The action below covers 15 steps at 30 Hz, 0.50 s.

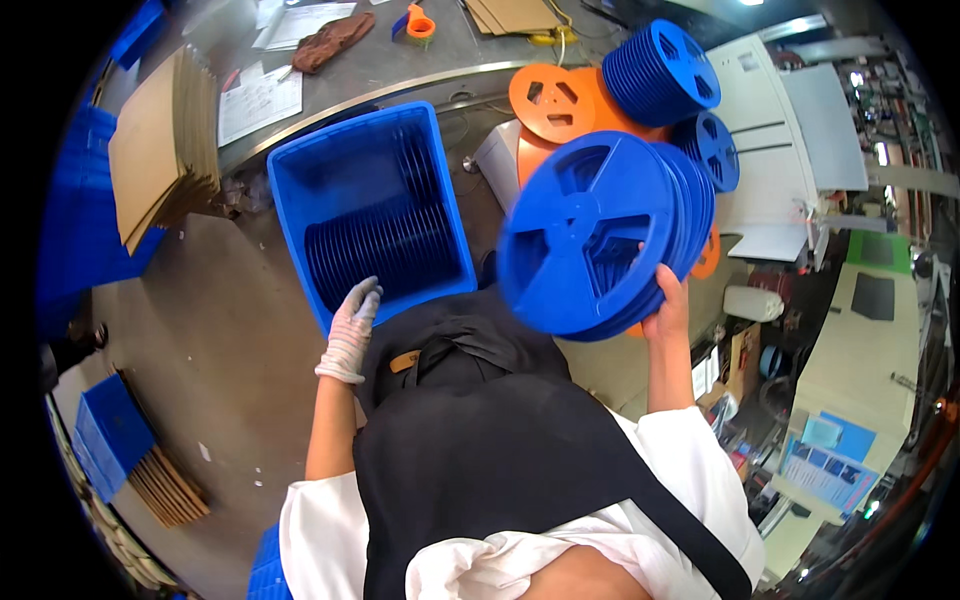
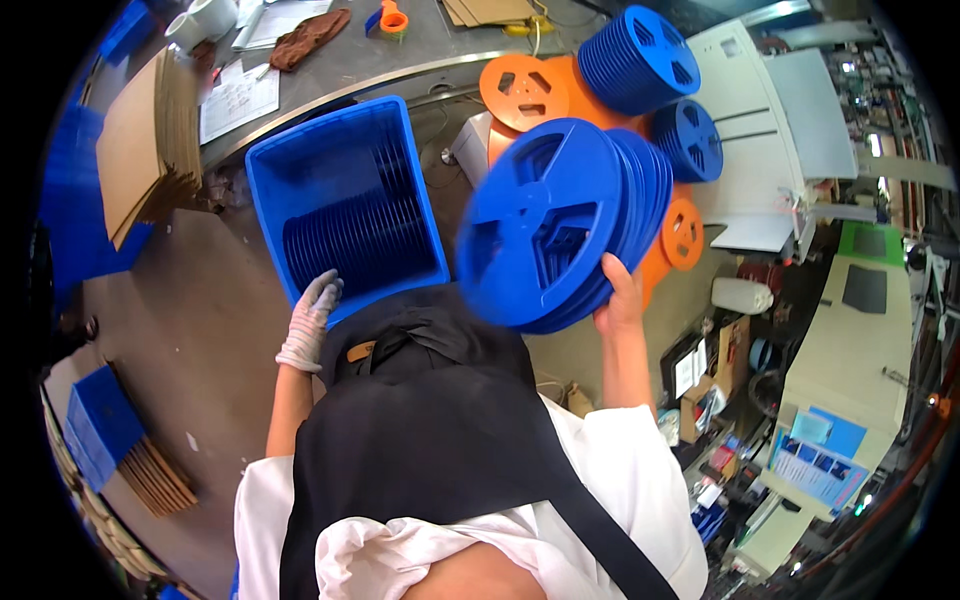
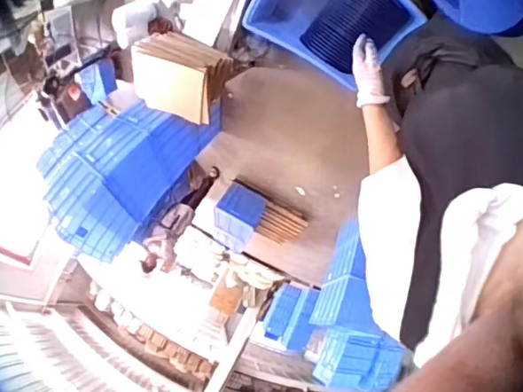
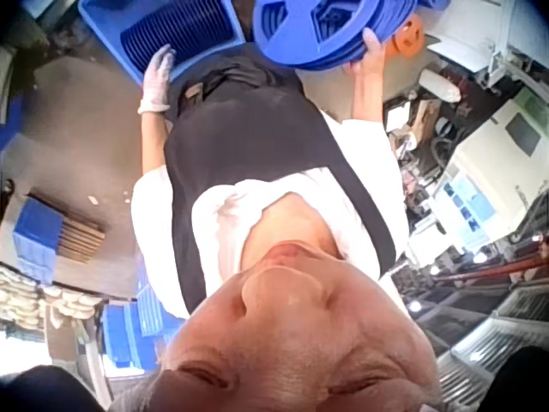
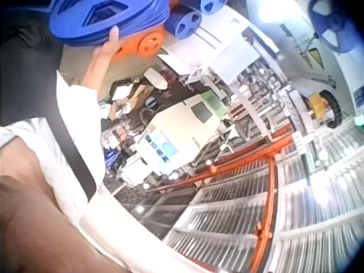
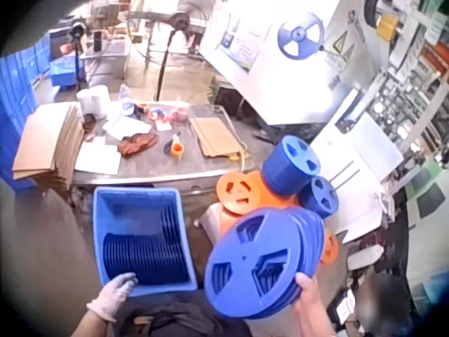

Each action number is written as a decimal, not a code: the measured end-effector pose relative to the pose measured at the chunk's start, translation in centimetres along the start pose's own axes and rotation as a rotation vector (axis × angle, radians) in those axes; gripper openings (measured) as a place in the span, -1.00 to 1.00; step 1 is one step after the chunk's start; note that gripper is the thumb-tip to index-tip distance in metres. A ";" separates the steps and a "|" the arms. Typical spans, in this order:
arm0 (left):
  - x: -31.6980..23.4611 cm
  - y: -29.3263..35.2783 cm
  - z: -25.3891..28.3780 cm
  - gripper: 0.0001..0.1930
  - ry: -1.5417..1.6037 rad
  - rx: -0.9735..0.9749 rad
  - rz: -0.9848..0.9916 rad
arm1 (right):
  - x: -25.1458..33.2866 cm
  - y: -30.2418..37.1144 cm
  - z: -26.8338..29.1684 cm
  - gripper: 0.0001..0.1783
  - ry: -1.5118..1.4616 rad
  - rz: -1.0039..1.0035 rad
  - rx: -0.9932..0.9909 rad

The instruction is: The person repeatedly picks up blue plastic spools from a table and stacks them vertically into a blue plastic bin. The person wears white gloves and handles the spools one by one, aligning them carefully within the bin throughout the clip.

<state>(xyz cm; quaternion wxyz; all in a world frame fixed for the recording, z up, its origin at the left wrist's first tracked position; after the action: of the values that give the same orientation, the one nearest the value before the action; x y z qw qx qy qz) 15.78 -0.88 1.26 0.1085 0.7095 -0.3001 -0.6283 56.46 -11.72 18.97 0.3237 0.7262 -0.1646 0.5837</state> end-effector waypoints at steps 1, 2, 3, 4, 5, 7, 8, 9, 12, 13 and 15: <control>-1.1 0.0 -0.6 -0.60 0.053 0.008 -0.007 | -1.2 -0.5 2.2 -0.49 -0.113 -0.118 0.098; -2.3 0.3 -0.9 -0.61 0.094 0.012 -0.014 | -0.5 0.5 0.3 -0.52 -0.182 -0.101 0.092; -3.8 0.6 -1.7 -0.60 0.113 0.013 -0.052 | -0.8 1.0 -0.4 -0.56 -0.301 -0.074 0.192; -5.2 1.2 -2.4 -0.60 0.132 0.011 -0.092 | -1.3 1.2 -0.9 -0.59 -0.421 -0.050 0.295; -6.1 1.7 -2.4 -0.60 0.141 0.009 -0.124 | -2.3 1.4 -1.4 -0.65 -0.552 -0.093 0.295; -5.6 1.6 -1.2 -0.58 0.170 -0.047 -0.201 | -3.0 1.3 -2.9 -0.66 -0.642 -0.097 0.442; -5.5 2.0 -0.7 -0.57 0.177 -0.077 -0.238 | -3.6 1.4 -3.8 -0.67 -0.695 -0.102 0.514; -5.4 2.4 -0.5 -0.55 0.578 -0.036 -0.273 | -3.8 1.5 -4.7 -0.68 -0.683 -0.120 0.496; -5.9 3.9 1.9 -0.58 -0.182 -0.158 -0.568 | -4.2 1.5 -6.8 -0.70 -0.685 -0.098 0.547; -5.8 4.3 2.3 -0.59 0.027 -0.182 -0.499 | -4.1 1.3 -7.4 -0.71 -0.675 -0.111 0.540; -7.5 6.0 2.0 -0.62 0.452 -0.229 -0.349 | -4.1 1.1 -8.5 -0.72 -0.646 -0.143 0.528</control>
<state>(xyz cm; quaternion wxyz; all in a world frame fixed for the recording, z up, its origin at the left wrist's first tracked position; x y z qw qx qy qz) 11.94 -1.01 10.26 0.1420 0.8552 -0.0693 -0.4936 48.39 -7.53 16.27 0.0979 0.9395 -0.0516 0.3241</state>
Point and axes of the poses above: each hand's wrist, its own y-axis away from the middle knuckle, its own z-axis out of the back of the hand, x = y × z, the point moved 1 cm from there along -y, towards the middle knuckle, and after that the axes turned 7 degrees about y, right-handed, at the moved point
